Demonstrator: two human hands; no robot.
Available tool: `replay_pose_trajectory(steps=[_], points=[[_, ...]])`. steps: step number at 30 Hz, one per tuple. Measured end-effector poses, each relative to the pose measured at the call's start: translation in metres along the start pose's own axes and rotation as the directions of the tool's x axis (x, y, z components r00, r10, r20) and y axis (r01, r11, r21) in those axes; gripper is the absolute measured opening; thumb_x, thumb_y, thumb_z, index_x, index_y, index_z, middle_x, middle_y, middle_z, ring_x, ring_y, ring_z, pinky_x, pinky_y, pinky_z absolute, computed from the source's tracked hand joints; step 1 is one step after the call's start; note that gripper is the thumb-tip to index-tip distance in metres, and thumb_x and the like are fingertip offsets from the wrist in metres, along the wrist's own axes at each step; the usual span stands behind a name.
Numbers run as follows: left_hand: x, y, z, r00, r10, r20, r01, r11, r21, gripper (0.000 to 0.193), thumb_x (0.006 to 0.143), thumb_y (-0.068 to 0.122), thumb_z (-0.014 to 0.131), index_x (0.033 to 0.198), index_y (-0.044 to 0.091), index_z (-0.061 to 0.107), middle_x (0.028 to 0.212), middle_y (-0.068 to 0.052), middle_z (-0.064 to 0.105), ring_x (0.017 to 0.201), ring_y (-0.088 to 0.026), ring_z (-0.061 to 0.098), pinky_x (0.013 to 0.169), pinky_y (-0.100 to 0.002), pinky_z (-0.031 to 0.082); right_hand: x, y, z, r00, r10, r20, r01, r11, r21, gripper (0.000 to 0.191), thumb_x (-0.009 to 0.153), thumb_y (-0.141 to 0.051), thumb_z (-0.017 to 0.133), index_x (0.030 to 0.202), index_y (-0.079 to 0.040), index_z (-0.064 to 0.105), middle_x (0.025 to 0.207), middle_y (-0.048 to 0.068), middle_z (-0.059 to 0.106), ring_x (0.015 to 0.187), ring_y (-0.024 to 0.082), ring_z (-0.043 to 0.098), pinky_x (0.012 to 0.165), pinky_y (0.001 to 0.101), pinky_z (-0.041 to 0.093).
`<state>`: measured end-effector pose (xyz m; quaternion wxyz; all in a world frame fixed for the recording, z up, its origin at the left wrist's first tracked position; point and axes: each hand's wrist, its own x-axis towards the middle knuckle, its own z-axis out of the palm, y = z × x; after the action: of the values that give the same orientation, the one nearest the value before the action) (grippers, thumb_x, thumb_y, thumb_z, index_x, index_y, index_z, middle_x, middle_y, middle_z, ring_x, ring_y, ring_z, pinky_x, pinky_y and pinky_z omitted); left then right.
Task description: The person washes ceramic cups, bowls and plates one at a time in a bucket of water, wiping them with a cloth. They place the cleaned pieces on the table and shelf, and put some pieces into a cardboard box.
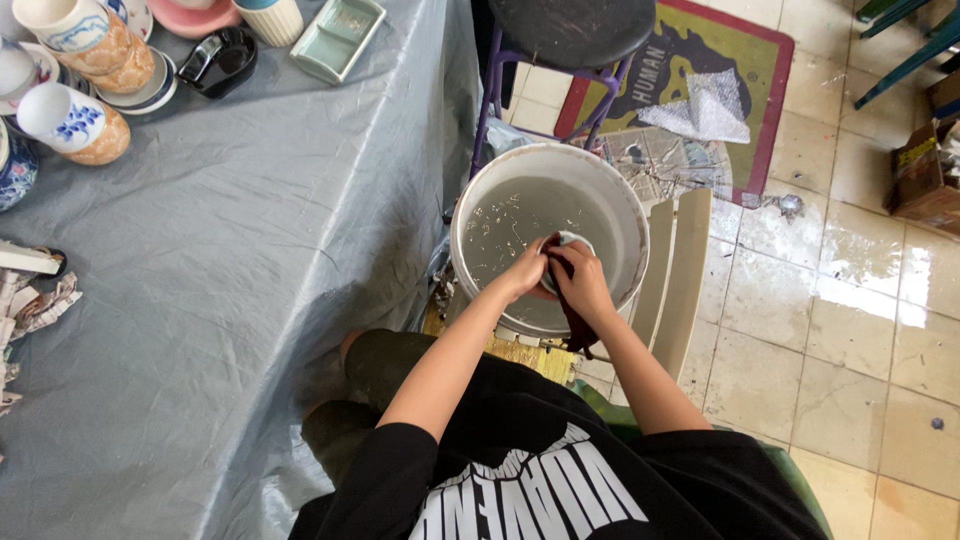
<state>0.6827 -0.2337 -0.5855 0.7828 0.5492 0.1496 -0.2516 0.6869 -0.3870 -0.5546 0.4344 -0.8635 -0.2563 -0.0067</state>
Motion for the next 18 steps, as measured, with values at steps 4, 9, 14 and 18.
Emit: replay_pose_trajectory(steps=[4, 9, 14, 18], points=[[-0.001, 0.003, -0.003, 0.999, -0.007, -0.037, 0.005, 0.999, -0.040, 0.068, 0.087, 0.003, 0.036, 0.151, 0.025, 0.032, 0.140, -0.015, 0.051, 0.115, -0.038, 0.064, 0.070, -0.055, 0.068, 0.003, 0.006, -0.009, 0.976, -0.029, 0.217, 0.024, 0.999, 0.025, 0.020, 0.087, -0.007, 0.071, 0.106, -0.005, 0.075, 0.104, 0.012, 0.069, 0.096, 0.036, 0.068, 0.084, 0.0437, 0.055], [-0.005, 0.002, 0.001, 0.992, 0.071, -0.108, -0.055, 0.989, 0.138, 0.059, 0.090, 0.006, 0.035, 0.147, 0.019, 0.042, 0.136, -0.020, 0.056, 0.107, -0.042, 0.068, 0.063, -0.053, 0.067, 0.002, 0.013, -0.017, 0.953, 0.014, 0.301, 0.130, 0.881, -0.454, 0.023, 0.075, -0.008, 0.073, 0.095, -0.014, 0.081, 0.109, 0.007, 0.065, 0.109, 0.031, 0.062, 0.088, 0.0417, 0.056], [-0.007, 0.000, 0.001, 0.998, 0.058, -0.018, -0.053, 0.977, 0.206, 0.055, 0.096, 0.009, 0.036, 0.150, 0.021, 0.037, 0.139, -0.018, 0.052, 0.107, -0.043, 0.068, 0.062, -0.050, 0.067, 0.003, 0.017, -0.005, 0.984, -0.019, 0.180, 0.116, 0.828, -0.549, 0.020, 0.082, -0.008, 0.069, 0.100, -0.009, 0.076, 0.108, 0.010, 0.062, 0.109, 0.030, 0.062, 0.087, 0.0426, 0.056], [-0.008, -0.002, 0.000, 0.981, 0.191, -0.022, -0.175, 0.937, 0.301, 0.053, 0.098, 0.007, 0.039, 0.148, 0.021, 0.044, 0.138, -0.020, 0.056, 0.103, -0.039, 0.072, 0.059, -0.046, 0.064, 0.004, 0.016, 0.013, 0.946, -0.029, 0.324, 0.224, 0.781, -0.583, 0.015, 0.082, -0.008, 0.065, 0.095, -0.005, 0.072, 0.112, 0.012, 0.061, 0.112, 0.031, 0.062, 0.085, 0.0437, 0.057]])
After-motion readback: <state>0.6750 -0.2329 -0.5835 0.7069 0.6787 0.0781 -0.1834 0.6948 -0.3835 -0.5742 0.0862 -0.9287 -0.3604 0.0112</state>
